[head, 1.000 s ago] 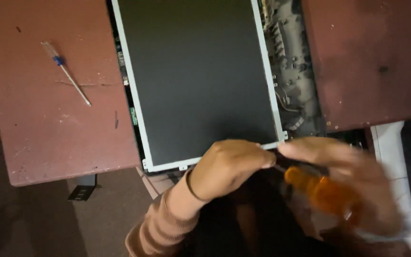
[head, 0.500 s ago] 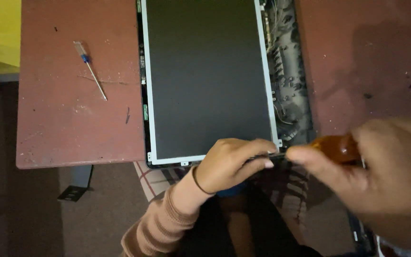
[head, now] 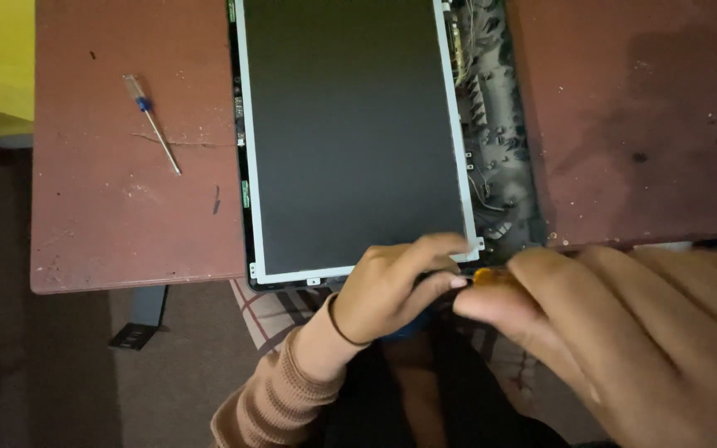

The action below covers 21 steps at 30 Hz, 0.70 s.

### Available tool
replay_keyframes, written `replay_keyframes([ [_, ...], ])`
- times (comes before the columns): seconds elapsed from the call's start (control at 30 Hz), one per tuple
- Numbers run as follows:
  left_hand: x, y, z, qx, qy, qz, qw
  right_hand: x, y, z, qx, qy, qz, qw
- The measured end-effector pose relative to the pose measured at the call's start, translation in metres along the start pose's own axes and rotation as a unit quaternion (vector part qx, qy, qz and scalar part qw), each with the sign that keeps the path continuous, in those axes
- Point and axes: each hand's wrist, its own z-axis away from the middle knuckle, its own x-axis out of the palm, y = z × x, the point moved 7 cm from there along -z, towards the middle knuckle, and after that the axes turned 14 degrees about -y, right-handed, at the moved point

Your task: Fastening screws to secure a metal frame onto an LCD display panel using a manual screwdriver.

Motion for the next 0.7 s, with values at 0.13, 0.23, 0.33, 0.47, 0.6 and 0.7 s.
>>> replay_keyframes([
  [0.13,-0.005,0.006,0.005,0.046,-0.001,-0.036,0.998,-0.009,-0.014,-0.013,-0.010,-0.002,0.046,0.999],
  [0.23,-0.008,0.010,0.002,0.060,-0.019,-0.030,0.998,-0.015,-0.035,-0.015,0.033,0.062,0.035,0.997],
  [0.33,-0.006,0.020,-0.002,0.060,-0.041,-0.025,0.997,0.031,-0.017,0.010,0.095,0.127,-0.104,0.982],
  [0.47,0.018,0.034,-0.018,0.070,-0.066,-0.113,0.989,0.097,-0.002,0.032,0.082,0.252,-0.330,0.906],
  [0.6,0.016,0.037,-0.037,0.092,-0.026,-0.160,0.982,0.148,0.056,0.113,0.074,0.434,-0.448,0.778],
  [0.7,0.002,0.004,-0.035,-0.007,0.024,-0.228,0.973,0.180,0.124,0.223,0.325,0.753,-0.246,0.516],
])
